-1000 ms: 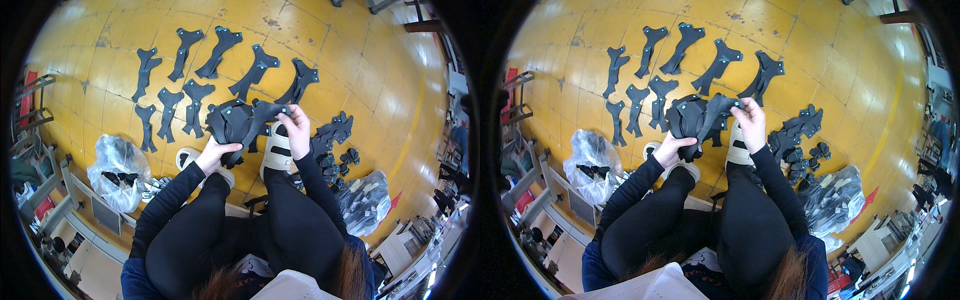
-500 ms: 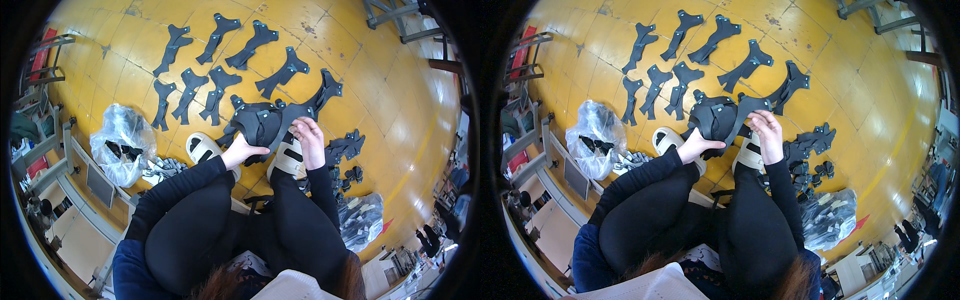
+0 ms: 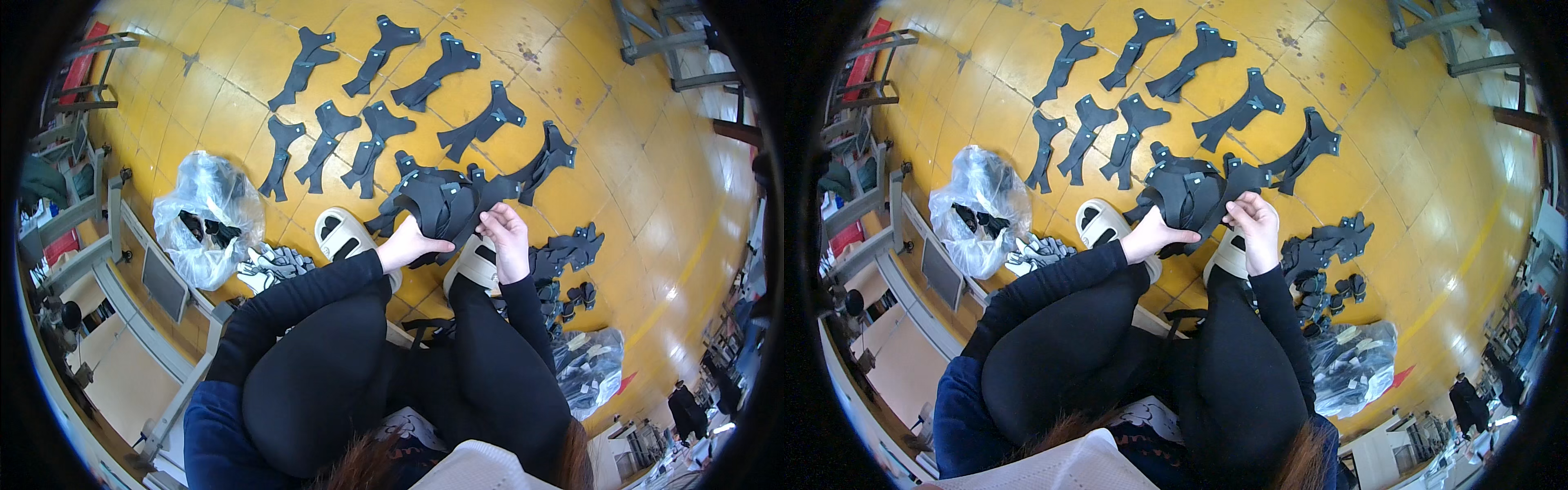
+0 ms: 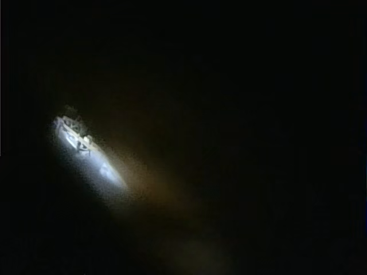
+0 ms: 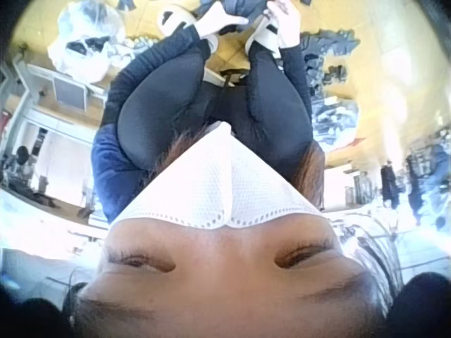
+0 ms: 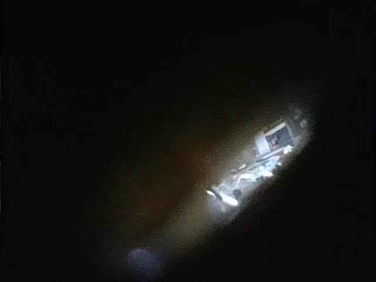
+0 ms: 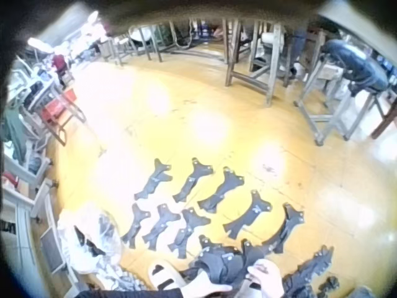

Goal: The person sits on the floor and sorts small black plastic parts by picking them up, inspecting them, and arranging them into neat rows. The person handles the parts by hand, repeatedly picking up individual pieces and placing them in organized lines on the yellow floor.

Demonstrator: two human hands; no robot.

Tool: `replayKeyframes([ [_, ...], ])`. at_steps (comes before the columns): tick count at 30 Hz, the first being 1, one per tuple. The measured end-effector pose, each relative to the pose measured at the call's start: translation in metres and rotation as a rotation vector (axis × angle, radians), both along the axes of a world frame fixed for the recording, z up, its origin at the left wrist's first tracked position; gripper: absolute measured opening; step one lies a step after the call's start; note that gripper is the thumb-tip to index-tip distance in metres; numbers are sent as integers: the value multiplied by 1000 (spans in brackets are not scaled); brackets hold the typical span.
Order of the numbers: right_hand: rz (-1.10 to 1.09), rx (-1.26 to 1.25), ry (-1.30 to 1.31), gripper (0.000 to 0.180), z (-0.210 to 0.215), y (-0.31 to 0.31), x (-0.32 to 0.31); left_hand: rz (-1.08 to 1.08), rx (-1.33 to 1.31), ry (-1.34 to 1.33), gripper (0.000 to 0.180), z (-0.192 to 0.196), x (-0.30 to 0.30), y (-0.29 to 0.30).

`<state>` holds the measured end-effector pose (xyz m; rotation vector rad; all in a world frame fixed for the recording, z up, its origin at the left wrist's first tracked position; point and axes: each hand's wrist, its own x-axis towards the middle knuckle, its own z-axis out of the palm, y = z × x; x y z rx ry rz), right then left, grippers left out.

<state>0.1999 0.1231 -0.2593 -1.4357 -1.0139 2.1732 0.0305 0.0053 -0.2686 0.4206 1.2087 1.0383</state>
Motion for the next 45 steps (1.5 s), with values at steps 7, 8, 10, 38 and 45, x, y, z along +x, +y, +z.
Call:
replayKeyframes([
  [7, -111, -7, 44, 12, 1, 1, 0, 106, -10, -45, 63, 8, -7, 3],
  [8, -120, -10, 53, 12, 2, 1, 0, 114, -2, -46, 63, 9, -10, 5],
  [10, -140, -13, 70, 10, 5, 2, 1, 175, 4, -57, 60, 12, -12, 8],
  [38, -35, -73, 12, 14, -20, 5, 27, 935, 352, -178, 47, 88, -137, -19],
  [45, -274, 11, 117, 17, -10, 7, 79, 1079, 442, -164, 48, 138, -96, -73],
])
